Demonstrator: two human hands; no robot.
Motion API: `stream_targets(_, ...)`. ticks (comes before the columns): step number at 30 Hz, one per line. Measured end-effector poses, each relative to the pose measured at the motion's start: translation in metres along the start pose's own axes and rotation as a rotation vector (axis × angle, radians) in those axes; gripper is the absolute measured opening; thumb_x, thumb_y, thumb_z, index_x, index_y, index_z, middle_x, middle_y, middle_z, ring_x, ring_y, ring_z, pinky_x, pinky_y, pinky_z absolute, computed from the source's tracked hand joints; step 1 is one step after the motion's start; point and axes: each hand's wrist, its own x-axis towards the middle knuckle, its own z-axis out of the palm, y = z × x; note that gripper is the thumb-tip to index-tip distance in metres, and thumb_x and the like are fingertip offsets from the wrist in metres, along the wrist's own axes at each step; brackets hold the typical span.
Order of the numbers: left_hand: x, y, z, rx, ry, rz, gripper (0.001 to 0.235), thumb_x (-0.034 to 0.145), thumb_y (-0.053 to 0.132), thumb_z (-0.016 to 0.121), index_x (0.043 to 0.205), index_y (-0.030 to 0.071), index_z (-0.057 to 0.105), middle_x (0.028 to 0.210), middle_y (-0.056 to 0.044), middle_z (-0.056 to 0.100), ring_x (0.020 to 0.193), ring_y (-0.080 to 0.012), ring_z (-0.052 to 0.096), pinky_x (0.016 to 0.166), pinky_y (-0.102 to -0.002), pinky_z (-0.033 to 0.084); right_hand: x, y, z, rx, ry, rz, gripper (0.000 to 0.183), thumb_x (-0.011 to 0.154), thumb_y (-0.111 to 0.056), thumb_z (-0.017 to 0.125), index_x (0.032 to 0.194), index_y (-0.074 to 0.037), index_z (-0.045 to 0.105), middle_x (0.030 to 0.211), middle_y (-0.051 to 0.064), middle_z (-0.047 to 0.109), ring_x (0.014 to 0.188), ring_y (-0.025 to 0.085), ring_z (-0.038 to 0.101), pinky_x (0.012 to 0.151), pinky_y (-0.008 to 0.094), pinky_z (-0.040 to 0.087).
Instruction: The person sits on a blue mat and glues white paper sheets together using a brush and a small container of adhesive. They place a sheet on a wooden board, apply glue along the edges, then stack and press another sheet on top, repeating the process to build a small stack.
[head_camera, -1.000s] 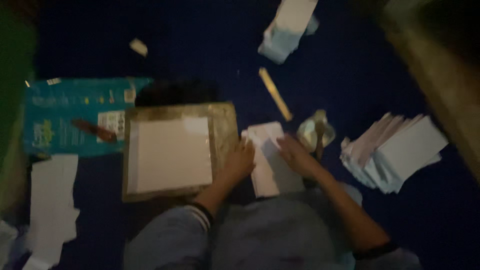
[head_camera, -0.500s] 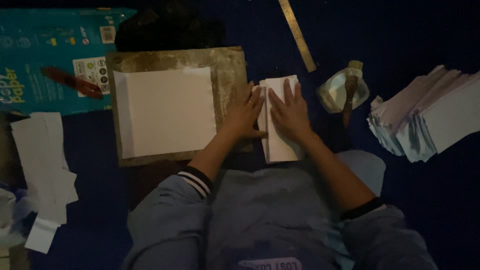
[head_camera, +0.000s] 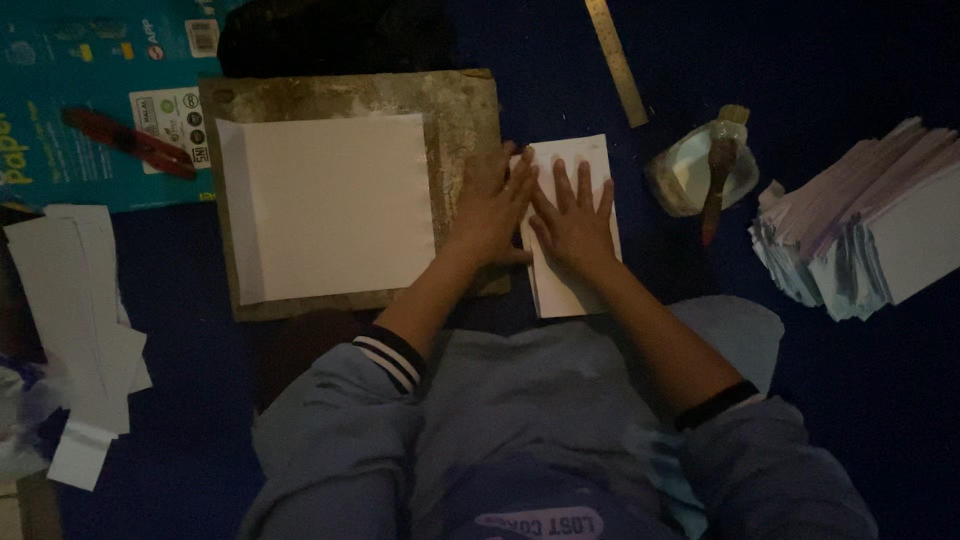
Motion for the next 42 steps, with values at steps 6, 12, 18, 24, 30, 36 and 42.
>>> stream_targets(6,0.014,0.003,-0.011,0.149,-0.301,-0.025,0.132,0.061,0.070,0.083,0.161,0.005,0.026,0.171,-0.010,0.014,0.157,-0.0372,0.000,0.118,-0.074,0.002,-0.050,-0.007,-0.026,-0.186,-0.185,-0.179,0.069,0.101,-0.054,0.043,0.162,-0.023,0.032,0.170,0.018,0.010,0.154,0.047,0.002,0.114,0.077,0.002)
stream_targets(12,0.019,0.011,-0.024,0.113,-0.273,-0.093,0.107,0.068,0.055,0.080,0.154,0.008,0.037,0.166,-0.010,0.027,0.154,-0.0373,0.010,0.118,-0.066,0.001,-0.137,-0.038,-0.055,-0.254,-0.628,-0.333,0.067,0.099,-0.063,0.038,0.155,-0.027,0.036,0.168,0.016,0.007,0.153,0.044,0.003,0.117,0.069,-0.001)
stream_targets(18,-0.058,-0.074,-0.041,-0.050,0.412,-0.523,0.058,0.093,0.029,0.070,0.143,0.008,0.052,0.152,-0.018,0.044,0.144,-0.0390,0.033,0.121,-0.059,0.022,-0.149,-0.033,-0.054,0.068,-0.259,-0.264,0.054,0.099,-0.053,0.052,0.147,-0.029,0.054,0.164,0.013,0.031,0.154,0.036,0.020,0.124,0.061,0.008)
stream_targets(24,-0.189,-0.187,-0.066,-0.047,0.448,-1.145,0.061,0.090,0.030,0.080,0.137,-0.001,0.058,0.149,-0.025,0.044,0.136,-0.0420,0.042,0.111,-0.049,0.042,-0.127,-0.019,-0.027,0.270,0.227,-0.308,0.054,0.098,-0.034,0.067,0.144,-0.007,0.058,0.160,0.024,0.039,0.151,0.044,0.033,0.123,0.057,0.026)
stream_targets(30,-0.216,-0.168,-0.067,-0.178,0.569,-0.931,0.030,0.108,0.023,0.070,0.130,0.004,0.068,0.124,-0.017,0.069,0.115,-0.0332,0.066,0.098,-0.045,0.055,-0.128,-0.024,-0.026,0.340,0.314,-0.291,0.051,0.096,-0.031,0.071,0.138,-0.004,0.060,0.152,0.022,0.051,0.146,0.042,0.045,0.123,0.050,0.033)
stream_targets(36,-0.258,-0.090,-0.092,-0.194,0.816,-0.394,0.044,0.093,-0.002,0.057,0.136,-0.001,0.062,0.120,-0.022,0.064,0.113,-0.0379,0.061,0.098,-0.047,0.051,-0.129,-0.029,-0.028,0.373,0.197,-0.291,0.063,0.091,-0.028,0.075,0.146,-0.004,0.053,0.152,0.021,0.052,0.140,0.036,0.051,0.113,0.043,0.043)
stream_targets(42,-0.247,-0.065,-0.109,-0.429,0.625,-0.499,0.035,0.108,0.013,0.056,0.142,0.010,0.055,0.137,-0.018,0.060,0.130,-0.0317,0.058,0.111,-0.045,0.048,-0.097,-0.034,-0.037,0.926,0.162,-0.120,0.097,0.088,-0.039,0.079,0.157,0.003,0.026,0.160,0.025,0.034,0.145,0.042,0.037,0.111,0.047,0.040)
